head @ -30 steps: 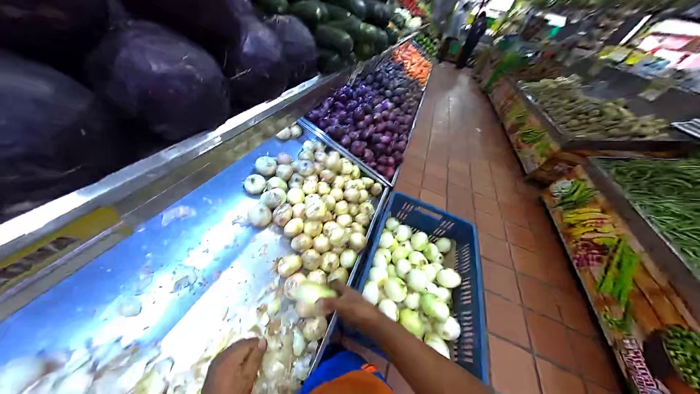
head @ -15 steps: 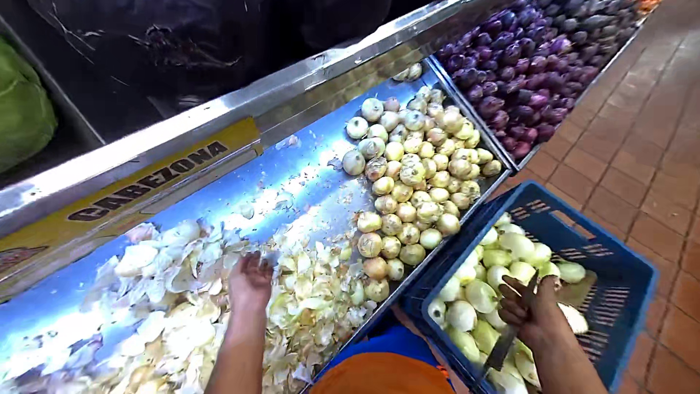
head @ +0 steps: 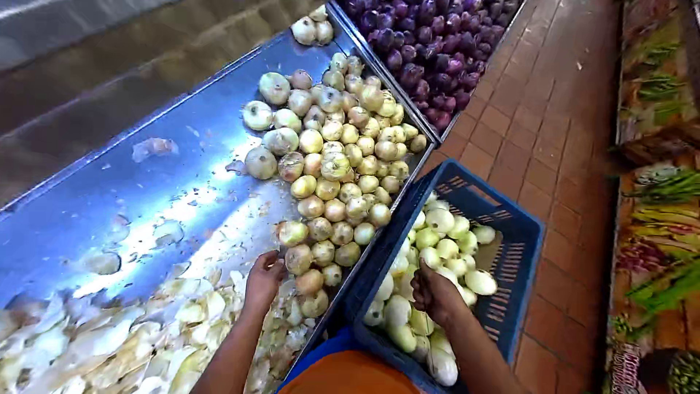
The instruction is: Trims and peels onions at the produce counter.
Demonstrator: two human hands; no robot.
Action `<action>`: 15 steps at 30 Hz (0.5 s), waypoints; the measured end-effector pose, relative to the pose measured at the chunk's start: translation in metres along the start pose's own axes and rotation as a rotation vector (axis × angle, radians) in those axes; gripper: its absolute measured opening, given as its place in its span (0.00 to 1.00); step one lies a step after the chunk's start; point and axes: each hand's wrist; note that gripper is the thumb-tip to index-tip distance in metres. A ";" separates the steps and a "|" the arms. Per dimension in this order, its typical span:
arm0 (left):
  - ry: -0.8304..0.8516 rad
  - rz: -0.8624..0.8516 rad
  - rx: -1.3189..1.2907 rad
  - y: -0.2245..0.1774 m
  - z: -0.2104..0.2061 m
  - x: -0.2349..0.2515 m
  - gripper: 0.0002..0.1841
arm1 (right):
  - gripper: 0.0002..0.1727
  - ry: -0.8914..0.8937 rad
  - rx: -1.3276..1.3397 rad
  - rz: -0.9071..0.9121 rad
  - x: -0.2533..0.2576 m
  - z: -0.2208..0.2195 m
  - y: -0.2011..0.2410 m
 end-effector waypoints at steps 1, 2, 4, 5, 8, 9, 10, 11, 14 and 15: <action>0.003 -0.010 0.056 -0.004 -0.006 0.006 0.18 | 0.29 -0.032 0.012 -0.027 0.006 0.007 0.003; 0.013 -0.021 0.096 -0.008 -0.011 0.013 0.18 | 0.28 -0.056 0.014 -0.048 0.011 0.015 0.005; 0.035 -0.034 0.171 -0.015 -0.017 0.025 0.18 | 0.28 -0.105 0.011 -0.065 0.022 0.030 0.011; 0.040 -0.034 0.203 -0.018 -0.020 0.031 0.18 | 0.28 -0.126 0.013 -0.060 0.028 0.038 0.016; 0.032 -0.040 0.271 -0.027 -0.025 0.046 0.17 | 0.31 -0.212 0.016 -0.003 0.050 0.061 0.038; 0.032 -0.041 0.278 -0.029 -0.026 0.049 0.17 | 0.31 -0.233 -0.051 0.014 0.060 0.068 0.048; 0.034 -0.038 0.279 -0.031 -0.028 0.051 0.17 | 0.29 -0.238 -0.163 0.043 0.070 0.075 0.059; 0.035 -0.033 0.278 -0.032 -0.029 0.051 0.17 | 0.26 -0.236 -0.305 0.091 0.083 0.081 0.069; 0.028 -0.033 0.263 -0.028 -0.029 0.050 0.16 | 0.21 -0.162 -0.675 0.196 0.130 0.090 0.084; 0.026 -0.032 0.248 -0.026 -0.030 0.049 0.16 | 0.22 -0.129 -0.741 0.202 0.144 0.092 0.086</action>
Point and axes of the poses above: each hand's wrist, its own x-axis towards the middle knuckle, its own z-axis out of the back of the hand, y = z × x, and after that the axes turned 4 degrees about z, right-handed
